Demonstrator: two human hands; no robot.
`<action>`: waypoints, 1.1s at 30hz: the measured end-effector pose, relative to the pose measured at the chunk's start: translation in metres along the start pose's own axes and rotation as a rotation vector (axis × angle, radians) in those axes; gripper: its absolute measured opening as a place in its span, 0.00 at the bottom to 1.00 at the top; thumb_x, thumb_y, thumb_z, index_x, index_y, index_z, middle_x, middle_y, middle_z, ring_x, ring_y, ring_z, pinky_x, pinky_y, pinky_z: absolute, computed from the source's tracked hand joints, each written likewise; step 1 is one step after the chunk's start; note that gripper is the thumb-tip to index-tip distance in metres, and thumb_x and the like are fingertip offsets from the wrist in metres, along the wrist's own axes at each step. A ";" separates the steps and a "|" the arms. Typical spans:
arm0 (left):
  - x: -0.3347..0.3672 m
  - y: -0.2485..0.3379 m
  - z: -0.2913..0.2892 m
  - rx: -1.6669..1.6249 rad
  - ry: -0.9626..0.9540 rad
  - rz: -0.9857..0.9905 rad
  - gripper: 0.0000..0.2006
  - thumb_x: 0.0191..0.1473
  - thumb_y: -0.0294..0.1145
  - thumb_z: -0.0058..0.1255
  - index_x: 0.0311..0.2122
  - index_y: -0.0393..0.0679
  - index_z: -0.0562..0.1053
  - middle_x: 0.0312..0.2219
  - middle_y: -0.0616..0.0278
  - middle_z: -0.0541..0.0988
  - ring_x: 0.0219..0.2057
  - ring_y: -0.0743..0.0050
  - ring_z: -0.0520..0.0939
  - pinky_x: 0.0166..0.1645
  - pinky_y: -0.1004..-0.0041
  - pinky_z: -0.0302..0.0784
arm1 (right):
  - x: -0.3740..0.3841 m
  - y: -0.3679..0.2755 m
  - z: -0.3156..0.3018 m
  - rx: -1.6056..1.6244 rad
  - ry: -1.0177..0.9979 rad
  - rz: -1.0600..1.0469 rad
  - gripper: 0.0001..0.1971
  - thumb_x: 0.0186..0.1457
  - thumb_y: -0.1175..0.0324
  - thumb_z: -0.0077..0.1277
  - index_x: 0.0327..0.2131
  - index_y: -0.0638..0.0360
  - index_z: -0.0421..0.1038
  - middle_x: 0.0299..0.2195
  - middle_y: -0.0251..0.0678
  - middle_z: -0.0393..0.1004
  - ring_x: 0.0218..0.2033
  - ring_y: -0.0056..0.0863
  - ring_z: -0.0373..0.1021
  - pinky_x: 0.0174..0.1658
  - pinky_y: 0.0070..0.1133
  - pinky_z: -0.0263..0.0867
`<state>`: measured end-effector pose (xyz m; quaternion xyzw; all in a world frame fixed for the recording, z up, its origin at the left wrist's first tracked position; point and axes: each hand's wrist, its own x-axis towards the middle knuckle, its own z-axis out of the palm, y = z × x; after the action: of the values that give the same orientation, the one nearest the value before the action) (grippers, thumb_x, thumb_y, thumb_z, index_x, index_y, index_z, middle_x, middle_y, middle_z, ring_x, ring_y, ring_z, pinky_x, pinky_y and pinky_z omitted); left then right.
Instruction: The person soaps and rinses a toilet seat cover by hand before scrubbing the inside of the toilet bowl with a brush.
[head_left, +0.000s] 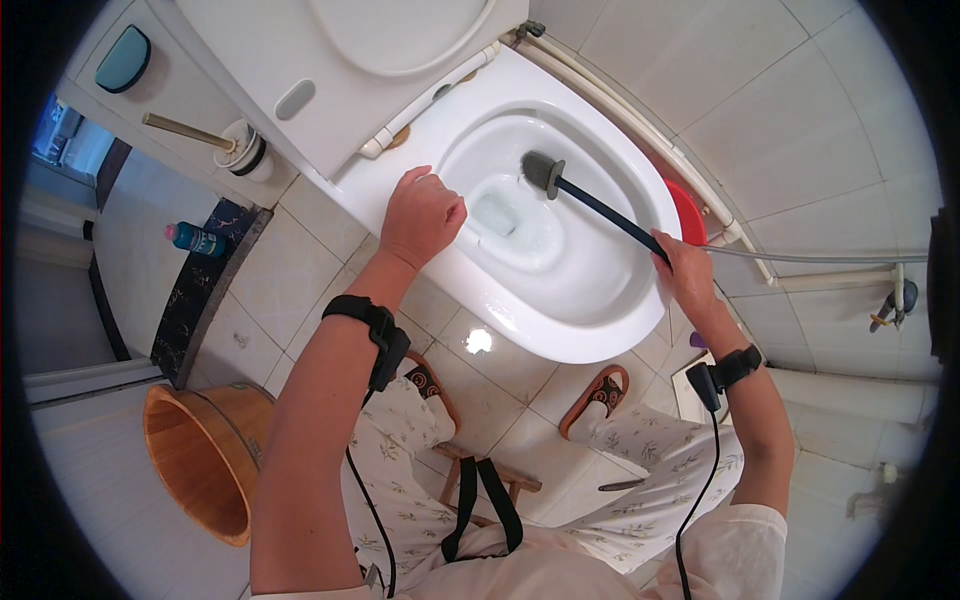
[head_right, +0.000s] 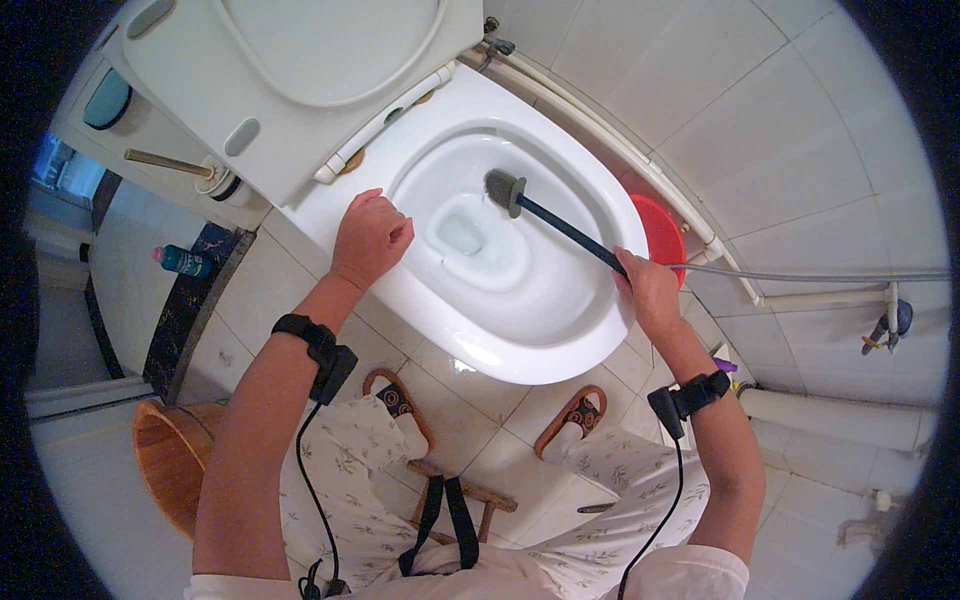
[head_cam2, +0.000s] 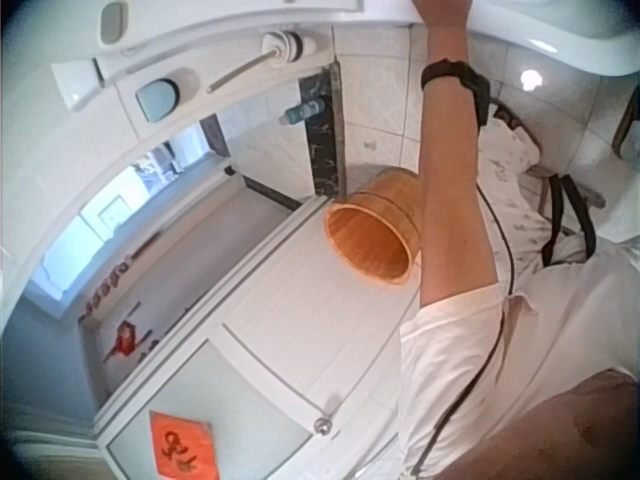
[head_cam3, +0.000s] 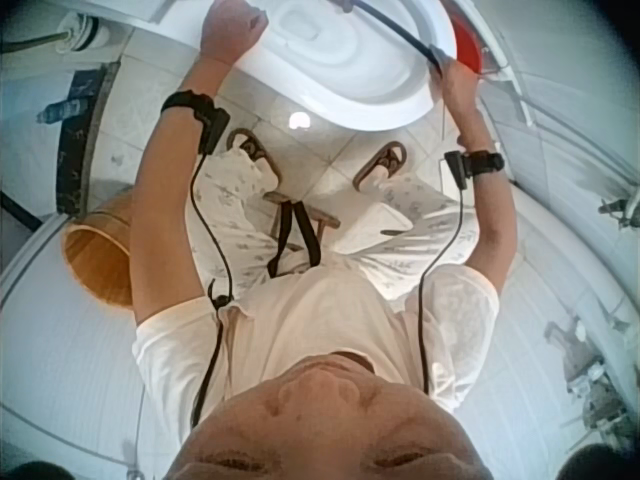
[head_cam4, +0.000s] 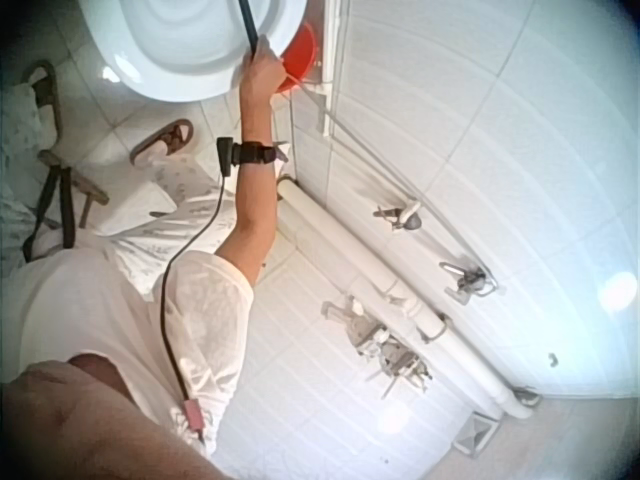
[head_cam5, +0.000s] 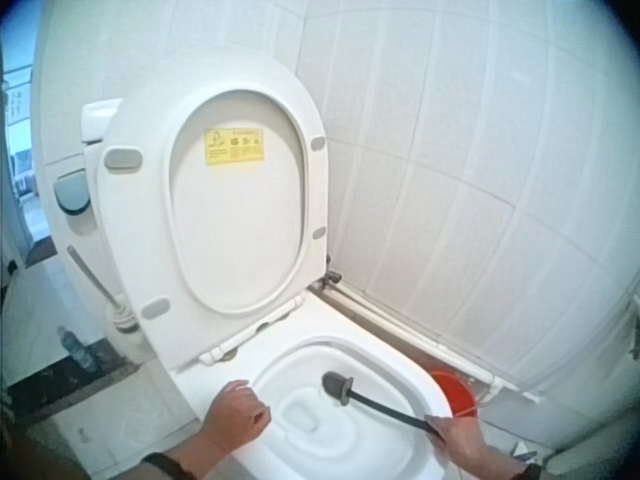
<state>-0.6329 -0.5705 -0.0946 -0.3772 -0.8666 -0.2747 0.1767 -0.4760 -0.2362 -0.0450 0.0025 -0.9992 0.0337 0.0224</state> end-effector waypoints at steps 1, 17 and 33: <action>0.000 0.000 0.000 0.003 0.002 0.002 0.12 0.37 0.26 0.48 0.09 0.43 0.62 0.10 0.63 0.65 0.18 0.67 0.69 0.46 0.68 0.65 | 0.000 0.000 0.001 0.000 0.009 -0.005 0.14 0.43 0.69 0.48 0.38 0.58 0.67 0.24 0.43 0.71 0.24 0.39 0.69 0.28 0.30 0.63; 0.000 0.000 -0.001 0.014 -0.022 0.006 0.11 0.38 0.26 0.48 0.09 0.43 0.64 0.11 0.63 0.66 0.19 0.68 0.70 0.46 0.69 0.65 | 0.006 -0.004 -0.008 -0.014 -0.101 0.074 0.16 0.42 0.68 0.50 0.38 0.55 0.68 0.25 0.43 0.71 0.25 0.39 0.69 0.30 0.29 0.64; -0.001 -0.001 -0.001 -0.016 -0.016 -0.016 0.11 0.38 0.26 0.47 0.09 0.43 0.64 0.10 0.62 0.65 0.19 0.68 0.69 0.46 0.68 0.65 | 0.019 -0.022 -0.084 -0.207 -0.215 -0.159 0.14 0.40 0.69 0.51 0.36 0.54 0.71 0.20 0.39 0.70 0.26 0.37 0.69 0.29 0.29 0.63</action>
<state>-0.6329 -0.5719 -0.0943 -0.3740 -0.8687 -0.2801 0.1646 -0.4913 -0.2522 0.0411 0.0830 -0.9906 -0.0716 -0.0817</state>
